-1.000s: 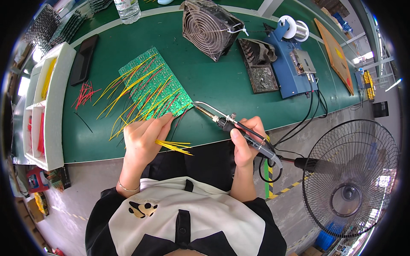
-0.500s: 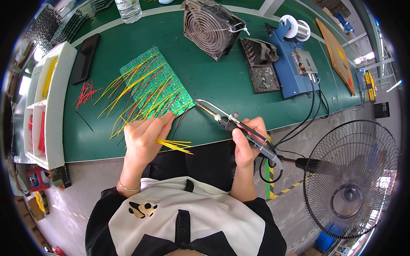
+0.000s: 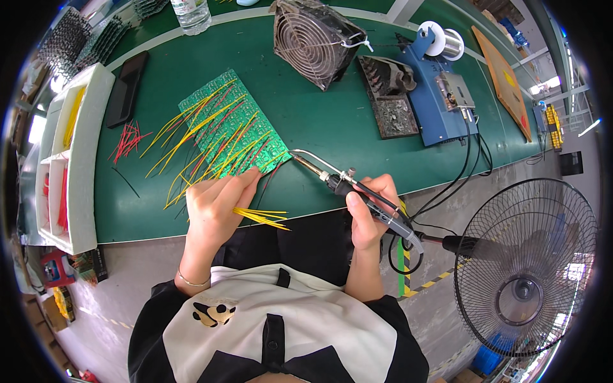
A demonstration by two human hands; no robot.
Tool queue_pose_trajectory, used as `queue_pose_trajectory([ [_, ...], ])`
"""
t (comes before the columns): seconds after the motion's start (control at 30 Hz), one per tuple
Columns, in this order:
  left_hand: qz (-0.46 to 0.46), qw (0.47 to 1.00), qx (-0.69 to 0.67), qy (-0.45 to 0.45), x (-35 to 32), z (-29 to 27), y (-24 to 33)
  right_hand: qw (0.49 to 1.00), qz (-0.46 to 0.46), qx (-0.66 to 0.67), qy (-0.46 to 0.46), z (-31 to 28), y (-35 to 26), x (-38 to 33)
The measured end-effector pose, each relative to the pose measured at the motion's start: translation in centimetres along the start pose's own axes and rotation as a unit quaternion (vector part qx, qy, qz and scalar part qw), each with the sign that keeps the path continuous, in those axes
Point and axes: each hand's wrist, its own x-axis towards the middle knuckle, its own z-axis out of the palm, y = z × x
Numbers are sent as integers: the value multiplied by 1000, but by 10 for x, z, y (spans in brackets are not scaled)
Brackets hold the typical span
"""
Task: The person picks up yellow wires from the floor, positions them onto a circuit board while holding a soldering iron, retrieves red wires from a container, and places them onto the circuit board.
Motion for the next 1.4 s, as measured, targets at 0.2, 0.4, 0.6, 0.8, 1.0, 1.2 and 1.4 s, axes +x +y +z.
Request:
queue_pose_trajectory([
  [0.2,1,1000,-2,-1,0,0,0,1000,-9,-18,-5,-1,0,0],
  [0.4,0,1000,0,-1,-1,1,0,1000,-17,-23,-12,1,-1,0],
  [0.6,0,1000,3,-5,-1,0,0,999,-13,-28,-9,0,0,1],
  [0.8,1,1000,4,-2,0,0,0,999,-16,-17,-25,-7,3,1],
  [1.0,-2,1000,5,0,1,0,2,999,-19,-20,-16,-4,1,2],
  [1.2,-17,1000,21,-1,0,-4,2,999,-23,34,1,1,-2,3],
  [1.4,-73,997,29,0,-2,-20,-9,998,14,62,5,2,-5,5],
])
